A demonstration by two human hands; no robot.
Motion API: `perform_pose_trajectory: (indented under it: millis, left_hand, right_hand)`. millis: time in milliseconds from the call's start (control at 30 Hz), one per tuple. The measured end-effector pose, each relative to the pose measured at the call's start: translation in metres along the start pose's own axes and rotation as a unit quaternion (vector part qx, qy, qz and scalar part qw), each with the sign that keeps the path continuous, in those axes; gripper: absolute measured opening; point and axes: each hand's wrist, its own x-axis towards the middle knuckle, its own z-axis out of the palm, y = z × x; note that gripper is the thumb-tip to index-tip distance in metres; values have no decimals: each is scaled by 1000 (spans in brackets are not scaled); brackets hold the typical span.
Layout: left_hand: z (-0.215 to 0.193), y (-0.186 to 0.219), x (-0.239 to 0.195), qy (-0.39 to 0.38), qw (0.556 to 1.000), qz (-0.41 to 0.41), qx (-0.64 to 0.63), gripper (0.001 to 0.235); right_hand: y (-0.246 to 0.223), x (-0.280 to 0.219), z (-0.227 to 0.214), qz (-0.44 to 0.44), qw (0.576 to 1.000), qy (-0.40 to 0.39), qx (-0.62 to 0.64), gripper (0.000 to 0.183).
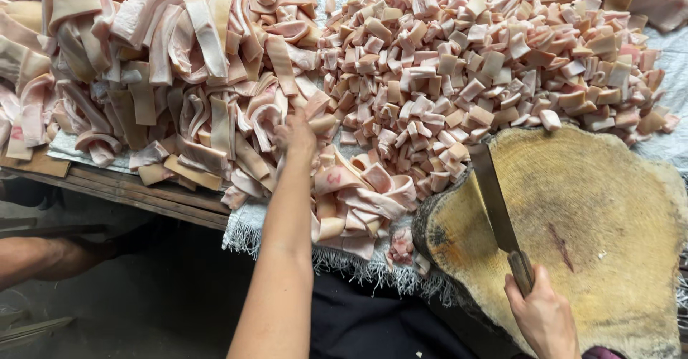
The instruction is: The person uses a large cleaver to chop strips of pale meat into small cubes on a wooden cutting board. They repeatedly pick up strips from a pile on the left, cut them into pieces, and push the finished cubes onto a growing pile on the right.
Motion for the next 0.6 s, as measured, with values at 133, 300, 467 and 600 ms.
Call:
perform_pose_trajectory:
  millis: [133,300,467,600]
  left_hand:
    - [-56,-29,-18,-11,995,48,-92,66]
    - [-161,-5,-87,-82,977,127,-150,80]
    - [-174,43,-200,-182,968,159,-68,85]
    - [-91,45,-246,-107,940,315,77,106]
  right_hand:
    - [-20,-15,-15,-30,1000,3,4,50]
    - [-21,-16,-17,-50,999,3,-3,52]
    - [-15,-11,-19,-62,998,2,6,52]
    - [-16,-13,-18,-69,998,-5,-5,52]
